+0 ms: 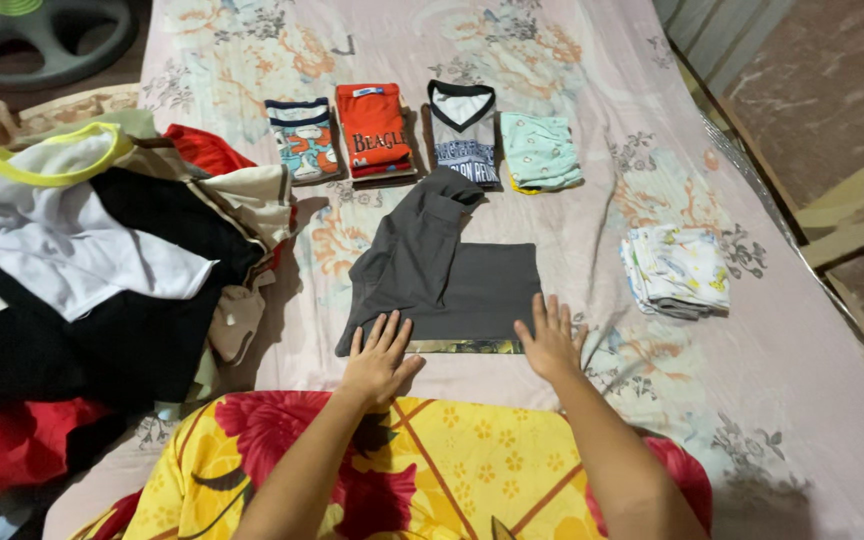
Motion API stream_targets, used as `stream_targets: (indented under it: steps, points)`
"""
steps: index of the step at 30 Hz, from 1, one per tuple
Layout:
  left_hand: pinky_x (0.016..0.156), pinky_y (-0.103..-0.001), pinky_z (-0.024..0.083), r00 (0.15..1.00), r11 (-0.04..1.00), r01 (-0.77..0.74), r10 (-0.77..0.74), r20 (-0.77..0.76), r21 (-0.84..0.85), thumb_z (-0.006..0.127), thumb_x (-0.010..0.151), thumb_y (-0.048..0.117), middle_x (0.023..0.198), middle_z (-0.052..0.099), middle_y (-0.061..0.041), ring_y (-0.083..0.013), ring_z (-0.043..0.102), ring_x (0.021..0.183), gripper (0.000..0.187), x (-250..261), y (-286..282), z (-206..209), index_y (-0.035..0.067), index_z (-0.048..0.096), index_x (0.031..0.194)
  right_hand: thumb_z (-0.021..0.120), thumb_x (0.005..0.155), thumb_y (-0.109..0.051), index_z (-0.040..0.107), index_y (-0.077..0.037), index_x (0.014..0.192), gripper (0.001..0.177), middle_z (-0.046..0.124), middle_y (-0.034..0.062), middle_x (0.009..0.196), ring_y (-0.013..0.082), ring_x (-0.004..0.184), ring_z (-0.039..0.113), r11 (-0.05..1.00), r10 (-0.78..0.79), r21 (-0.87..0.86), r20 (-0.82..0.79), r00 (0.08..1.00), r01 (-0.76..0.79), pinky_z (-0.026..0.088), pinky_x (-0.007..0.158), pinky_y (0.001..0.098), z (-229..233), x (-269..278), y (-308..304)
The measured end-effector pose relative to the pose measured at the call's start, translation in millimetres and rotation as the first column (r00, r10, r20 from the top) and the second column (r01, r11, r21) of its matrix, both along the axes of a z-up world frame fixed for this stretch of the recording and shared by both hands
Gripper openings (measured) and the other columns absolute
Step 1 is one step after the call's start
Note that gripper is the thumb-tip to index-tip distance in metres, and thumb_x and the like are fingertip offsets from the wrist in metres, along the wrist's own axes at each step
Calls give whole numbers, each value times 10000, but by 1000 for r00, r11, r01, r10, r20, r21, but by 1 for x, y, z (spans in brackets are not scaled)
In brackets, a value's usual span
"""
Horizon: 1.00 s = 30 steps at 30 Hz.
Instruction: The person folds baby clothes by hand on a bed, arranging them into neat piles.
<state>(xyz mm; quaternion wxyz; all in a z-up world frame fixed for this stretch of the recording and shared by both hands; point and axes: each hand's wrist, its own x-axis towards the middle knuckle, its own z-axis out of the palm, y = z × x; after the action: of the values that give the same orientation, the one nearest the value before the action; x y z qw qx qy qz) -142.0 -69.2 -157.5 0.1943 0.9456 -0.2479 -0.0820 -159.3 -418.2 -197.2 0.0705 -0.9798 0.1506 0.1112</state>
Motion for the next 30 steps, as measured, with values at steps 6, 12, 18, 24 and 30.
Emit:
stream_targets:
  steps: [6,12,18,24,30]
  points:
    - [1174,-500,265,999,985,-30,35,29,-169,617,904,339,1632,326,-122,-335,280,1495,623,33,20,-4,133,483,1477,684,871,-417,367,-110,1563,821,316,191,1624,389,1514,230,996,-40,93,457,889,-3,198,1197,590,-2,77,8]
    - [1057,-423,474,937,885,-297,343,70,-359,696,792,28,1302,616,-131,-365,571,1236,518,55,47,-14,95,642,1303,719,858,-278,553,-117,1409,597,538,131,1492,368,1397,450,946,129,159,616,777,-282,390,1098,544,20,196,70]
    - [979,-410,491,897,755,-437,406,-176,-489,835,683,22,1192,616,-124,-350,593,1156,562,73,56,-16,96,649,1208,736,838,-167,581,-134,1389,573,596,68,1444,332,1263,531,926,310,13,548,777,-378,454,1009,516,31,270,100]
    - [993,-376,499,860,741,-499,361,-361,-448,876,647,48,1205,604,-75,-283,609,1132,620,82,65,-30,131,640,1213,799,800,-174,754,-184,1168,371,704,55,1174,293,1199,582,962,244,33,338,909,-270,433,1054,491,46,284,83]
    - [970,-372,492,896,729,-445,362,-259,-520,875,618,12,1140,583,-101,-303,594,1098,614,82,61,-48,117,636,1173,862,749,-107,752,-85,951,232,665,106,1018,351,1045,578,916,77,179,800,595,-360,464,938,440,77,240,30]
